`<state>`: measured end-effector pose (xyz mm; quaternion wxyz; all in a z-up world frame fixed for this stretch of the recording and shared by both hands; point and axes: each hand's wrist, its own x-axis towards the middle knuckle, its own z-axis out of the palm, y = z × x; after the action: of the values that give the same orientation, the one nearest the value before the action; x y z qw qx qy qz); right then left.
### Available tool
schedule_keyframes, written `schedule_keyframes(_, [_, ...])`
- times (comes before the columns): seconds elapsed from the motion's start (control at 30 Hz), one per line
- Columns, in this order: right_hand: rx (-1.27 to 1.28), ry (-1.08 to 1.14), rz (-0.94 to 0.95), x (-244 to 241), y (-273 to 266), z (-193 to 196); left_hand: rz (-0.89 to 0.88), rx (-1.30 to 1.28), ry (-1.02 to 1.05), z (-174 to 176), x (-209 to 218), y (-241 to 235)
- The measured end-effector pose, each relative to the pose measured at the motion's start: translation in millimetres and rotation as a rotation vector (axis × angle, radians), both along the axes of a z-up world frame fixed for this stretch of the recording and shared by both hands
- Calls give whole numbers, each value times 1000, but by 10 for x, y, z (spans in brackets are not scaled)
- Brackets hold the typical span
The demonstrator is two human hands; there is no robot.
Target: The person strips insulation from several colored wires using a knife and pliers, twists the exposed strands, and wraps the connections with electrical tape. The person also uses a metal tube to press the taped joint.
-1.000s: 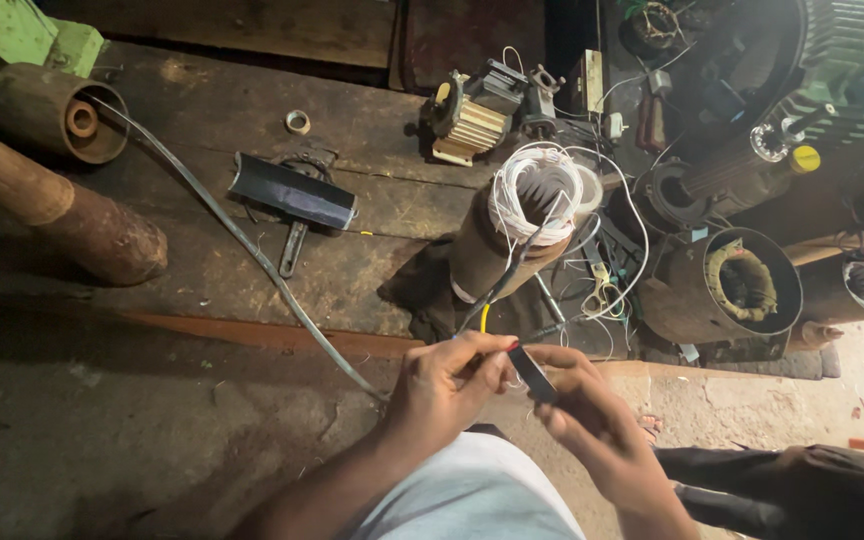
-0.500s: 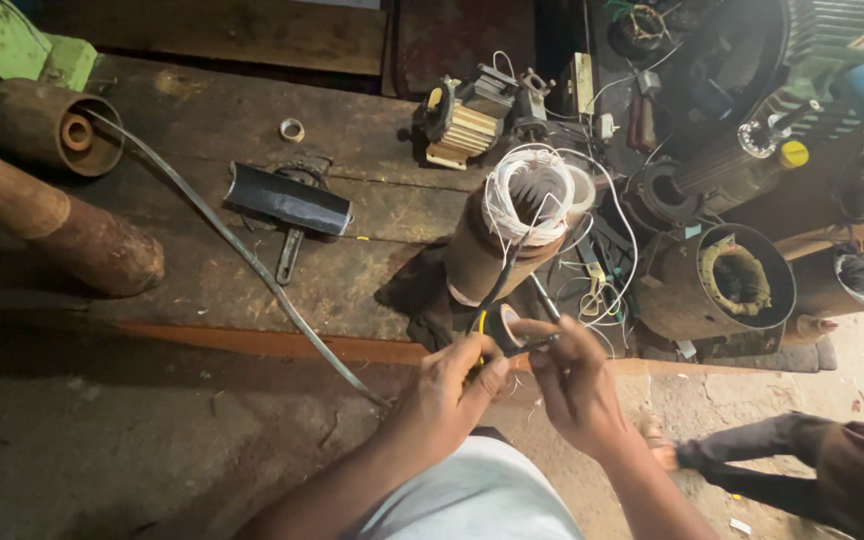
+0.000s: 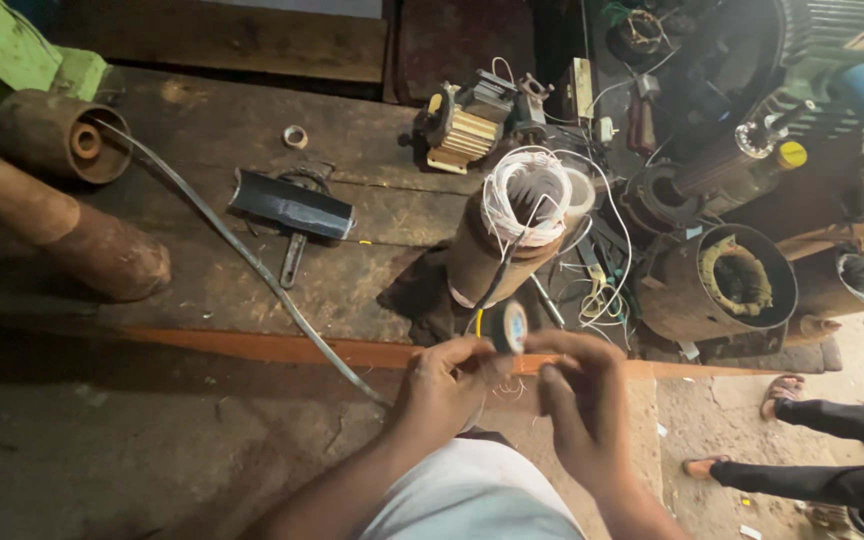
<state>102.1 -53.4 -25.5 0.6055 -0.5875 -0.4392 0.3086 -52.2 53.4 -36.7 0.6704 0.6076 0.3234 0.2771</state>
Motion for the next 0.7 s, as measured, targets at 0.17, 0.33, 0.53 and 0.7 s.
schedule_keyframes(0.17, [33,39,-27,-45,-38,-296,92,-91,37,-125,20,30])
schedule_keyframes(0.33, [-21,-705,36,202,154,-388,115,433,52,-5,-42,-9])
schedule_keyframes(0.53, [-229,-561,-105,118,-175,-147,174,777,238,153,-84,-42])
schedule_keyframes(0.7, [-101,71,101,130,-201,152,153,799,-57,99,52,9])
